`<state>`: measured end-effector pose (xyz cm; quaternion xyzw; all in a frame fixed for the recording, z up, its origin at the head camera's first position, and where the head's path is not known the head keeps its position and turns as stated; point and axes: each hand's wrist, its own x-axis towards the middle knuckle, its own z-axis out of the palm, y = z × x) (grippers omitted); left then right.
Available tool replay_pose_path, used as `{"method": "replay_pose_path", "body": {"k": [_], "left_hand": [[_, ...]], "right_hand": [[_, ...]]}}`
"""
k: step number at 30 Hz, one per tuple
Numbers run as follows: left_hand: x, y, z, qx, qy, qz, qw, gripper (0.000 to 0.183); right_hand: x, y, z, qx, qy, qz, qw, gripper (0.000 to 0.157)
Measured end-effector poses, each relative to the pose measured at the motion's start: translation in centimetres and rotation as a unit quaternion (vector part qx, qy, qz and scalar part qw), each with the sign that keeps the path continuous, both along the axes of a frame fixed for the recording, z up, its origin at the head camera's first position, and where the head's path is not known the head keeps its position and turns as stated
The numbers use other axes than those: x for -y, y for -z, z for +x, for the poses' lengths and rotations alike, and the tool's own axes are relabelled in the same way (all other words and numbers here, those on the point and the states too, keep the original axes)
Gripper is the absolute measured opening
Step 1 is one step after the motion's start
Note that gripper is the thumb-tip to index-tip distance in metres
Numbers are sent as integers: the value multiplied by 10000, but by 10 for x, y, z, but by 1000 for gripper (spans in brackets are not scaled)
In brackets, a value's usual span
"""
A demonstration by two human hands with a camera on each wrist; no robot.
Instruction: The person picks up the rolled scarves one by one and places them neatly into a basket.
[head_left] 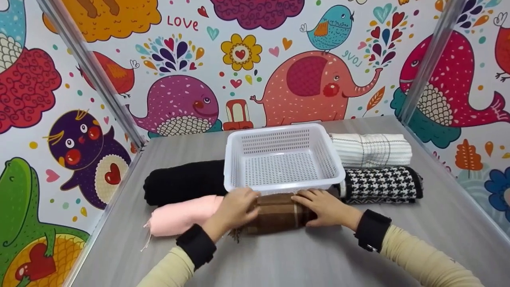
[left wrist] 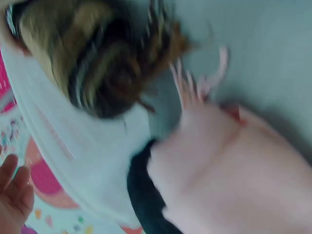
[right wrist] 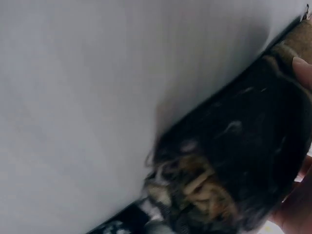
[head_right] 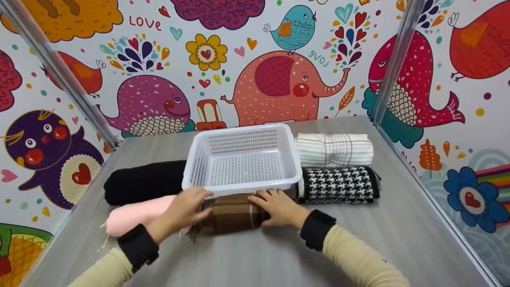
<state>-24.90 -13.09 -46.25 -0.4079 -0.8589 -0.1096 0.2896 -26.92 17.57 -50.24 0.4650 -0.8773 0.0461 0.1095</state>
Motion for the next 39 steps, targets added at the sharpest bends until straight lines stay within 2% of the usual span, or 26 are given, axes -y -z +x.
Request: {"method": "replay_pose_path", "body": {"k": [1, 3, 5, 7, 10, 13, 17, 23, 29, 35, 39], "left_hand": [[-4, 3, 4, -20, 89, -237, 9997, 36], [-10, 10, 12, 64, 15, -698, 9975, 41], [-14, 16, 17, 378, -325, -1110, 9926, 52], [-17, 22, 20, 857, -735, -1375, 9841, 65], [-19, 30, 20, 1416, -1232, -1565, 9697, 79], [-19, 36, 17, 1665, -1452, -1435, 9647, 82], [-20, 42, 10, 1728, -1501, -1208, 9659, 81], [-19, 48, 7, 1577, -1506, -1408, 9657, 79], [-20, 47, 7, 2320, -1521, -1308, 9518, 76], [-21, 46, 6, 2552, -1423, -1224, 9485, 73], [-22, 48, 4, 2928, -1424, -1064, 9395, 76]], "right_hand": [[-2, 0, -1, 51, 67, 25, 10000, 85], [-5, 0, -2, 154, 176, 48, 9997, 86], [-7, -1, -3, 276, 231, 78, 9993, 88], [-10, -2, -4, 447, 265, 158, 9985, 91], [-12, -5, -7, 800, 310, 324, 9958, 94], [-15, -7, -11, 1171, 342, 494, 9913, 97], [-23, -7, -18, 1546, 425, 575, 9854, 100], [-29, 0, -19, 2062, 585, 308, 9763, 101], [-26, 2, -19, 2044, 635, 173, 9767, 97], [-26, 4, -19, 2077, 624, 91, 9762, 96], [-27, 5, -18, 2218, 606, 5, 9732, 98]]}}
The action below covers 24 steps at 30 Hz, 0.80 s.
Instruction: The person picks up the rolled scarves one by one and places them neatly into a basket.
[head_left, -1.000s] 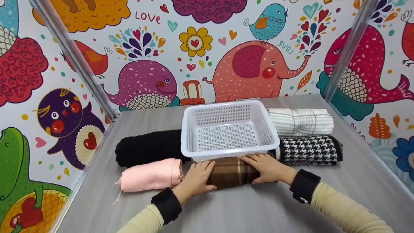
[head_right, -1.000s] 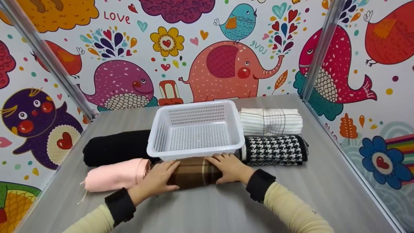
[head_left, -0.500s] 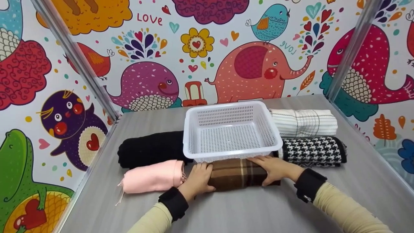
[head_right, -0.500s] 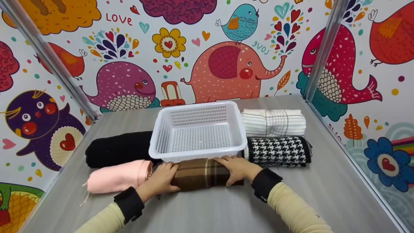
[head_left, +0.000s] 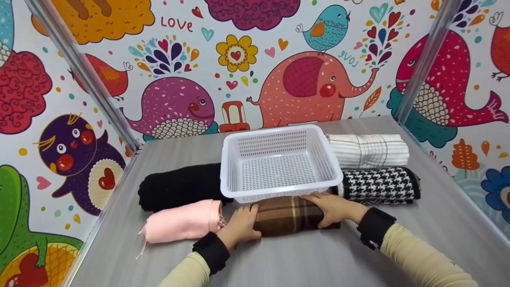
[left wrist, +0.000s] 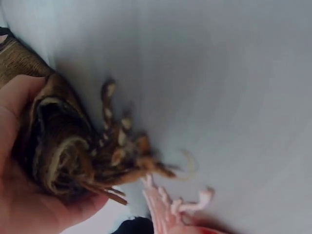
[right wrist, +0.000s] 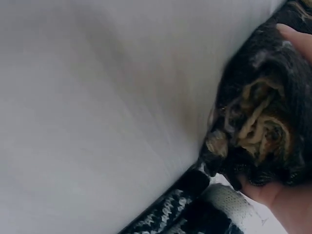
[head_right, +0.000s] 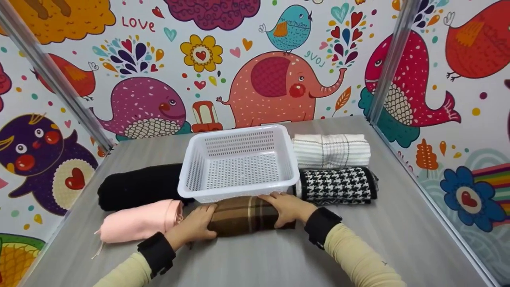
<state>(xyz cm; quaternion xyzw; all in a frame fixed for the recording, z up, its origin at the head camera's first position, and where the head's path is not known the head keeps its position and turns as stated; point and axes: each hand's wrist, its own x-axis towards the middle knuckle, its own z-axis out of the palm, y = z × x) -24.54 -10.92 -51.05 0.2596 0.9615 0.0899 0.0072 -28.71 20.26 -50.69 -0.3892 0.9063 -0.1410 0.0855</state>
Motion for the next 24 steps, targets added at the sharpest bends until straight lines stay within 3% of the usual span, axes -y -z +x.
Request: {"method": "replay_pose_path", "body": {"k": [5, 10, 14, 19, 24], "left_hand": [[3, 3, -1, 365, -144, 180, 9991, 84], [1, 3, -5, 164, -94, 240, 9995, 80], [0, 0, -4, -3, -51, 86, 9999, 75], [-2, 2, -2, 267, -116, 86, 9995, 67], [-3, 8, 3, 408, -268, 341, 9982, 63]], "right_hand": [[2, 4, 2, -24, 32, 79, 10000, 101], [2, 4, 1, -327, 10, -68, 9994, 95], [3, 4, 1, -172, -22, -387, 9991, 92], [2, 5, 5, 115, 42, -557, 9984, 89], [-1, 7, 10, 28, 15, -664, 9978, 85]]}}
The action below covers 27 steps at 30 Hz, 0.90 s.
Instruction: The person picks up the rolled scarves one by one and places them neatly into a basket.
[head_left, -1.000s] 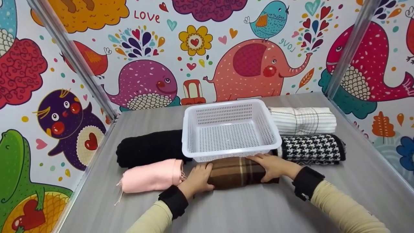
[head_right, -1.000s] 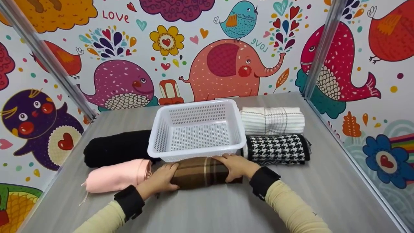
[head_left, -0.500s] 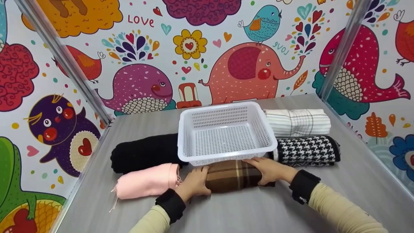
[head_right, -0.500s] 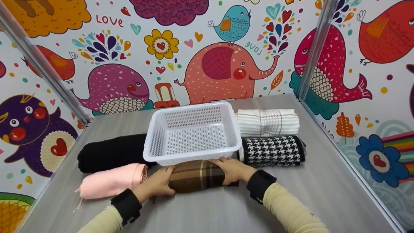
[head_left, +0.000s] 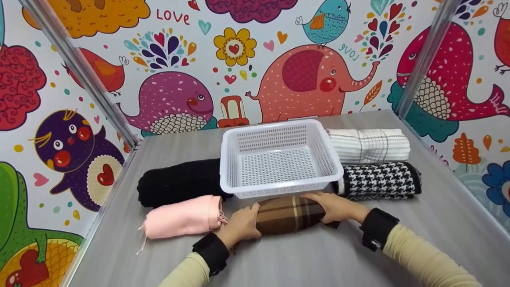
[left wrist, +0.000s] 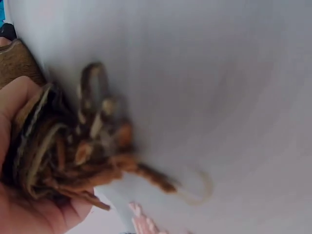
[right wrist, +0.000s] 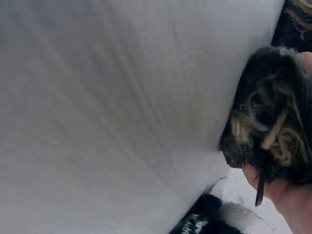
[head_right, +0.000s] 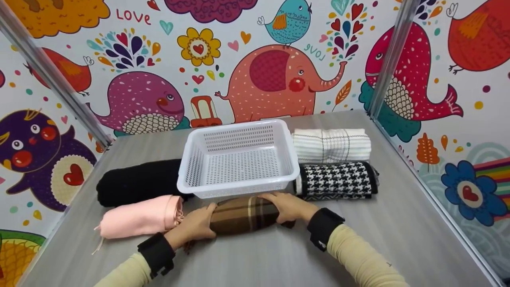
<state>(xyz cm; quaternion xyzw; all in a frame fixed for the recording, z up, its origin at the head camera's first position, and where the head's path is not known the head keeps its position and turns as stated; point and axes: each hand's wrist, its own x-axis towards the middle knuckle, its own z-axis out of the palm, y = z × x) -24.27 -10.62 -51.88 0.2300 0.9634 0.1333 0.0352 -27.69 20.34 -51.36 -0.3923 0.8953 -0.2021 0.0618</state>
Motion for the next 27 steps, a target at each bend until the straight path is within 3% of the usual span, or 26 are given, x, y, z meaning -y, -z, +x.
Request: {"method": "replay_pose_path", "body": {"k": [5, 8, 12, 16, 20, 23, 25, 27], "left_hand": [[3, -2, 4, -83, -38, 162, 9998, 61], [5, -12, 8, -238, -35, 166, 9996, 60], [9, -36, 17, -472, -29, 87, 9988, 59], [9, -63, 28, -798, -24, -37, 9968, 60], [7, -93, 33, -1528, -42, -88, 9882, 59], [7, -116, 23, -2284, -56, -34, 9735, 58], [7, -130, 8, -2594, -126, -1, 9657, 59], [7, -140, -13, -2666, -246, 76, 9635, 60]], "right_hand": [[-1, -5, 5, -286, 53, 59, 9996, 83], [0, -13, 10, -451, 62, 84, 9989, 82], [1, -33, 18, -655, -54, -23, 9978, 80], [0, -63, 26, -839, -97, 22, 9964, 77], [0, -100, 26, -1129, 11, 166, 9935, 77], [2, -128, 15, -1364, 172, 195, 9903, 80], [5, -144, 1, -1425, 319, 209, 9891, 82], [8, -157, -19, -1416, 434, 194, 9888, 84]]}}
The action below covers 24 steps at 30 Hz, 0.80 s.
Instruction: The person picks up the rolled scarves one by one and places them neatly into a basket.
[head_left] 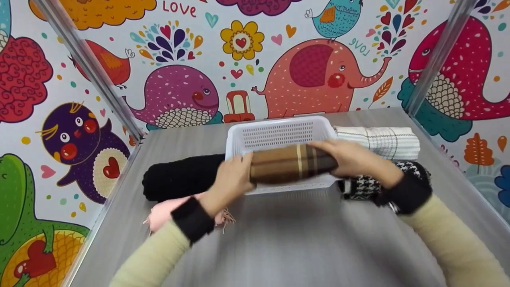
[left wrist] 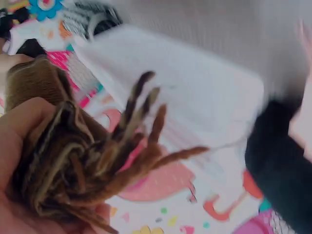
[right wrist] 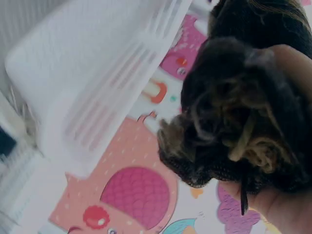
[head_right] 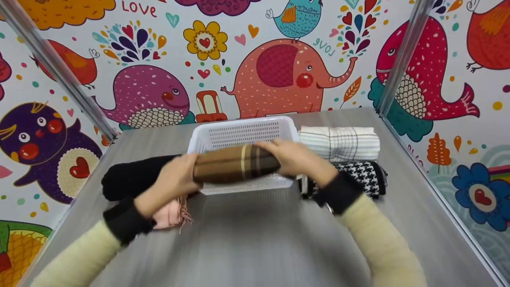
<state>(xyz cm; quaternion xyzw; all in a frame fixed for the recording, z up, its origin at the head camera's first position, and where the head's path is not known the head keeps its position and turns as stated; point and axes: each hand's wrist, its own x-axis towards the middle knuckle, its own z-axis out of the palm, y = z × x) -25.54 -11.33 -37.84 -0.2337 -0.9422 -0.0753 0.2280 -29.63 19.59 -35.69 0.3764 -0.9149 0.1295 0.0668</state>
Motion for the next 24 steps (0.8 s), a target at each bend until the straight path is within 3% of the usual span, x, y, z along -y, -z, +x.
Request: {"method": "replay_pose_path", "body": {"k": [2, 5, 10, 15, 20, 23, 24], "left_hand": [[-1, -8, -24, 250, -141, 106, 9995, 62], [-3, -9, -61, 764, -414, 270, 9958, 66], [-8, 6, -107, 1642, -1049, 260, 9805, 64], [-21, 19, -128, 2060, -1676, -333, 9635, 56], [-34, 33, -136, 2367, -1924, -1120, 9457, 49], [-34, 57, -147, 2381, -1983, -1278, 9422, 44], [-31, 80, -162, 2331, -1978, -1295, 9433, 40]], "right_hand": [[3, -8, -24, 50, 141, -5, 9999, 85], [7, -9, -62, 148, 279, 23, 9995, 85], [19, 6, -106, 394, 532, 397, 9970, 83], [34, 29, -129, 253, 1118, 1213, 9860, 74], [46, 49, -133, -91, 1589, 2086, 9650, 61], [54, 59, -135, -288, 1728, 2463, 9532, 60], [56, 63, -135, -317, 1757, 2596, 9491, 61]]}}
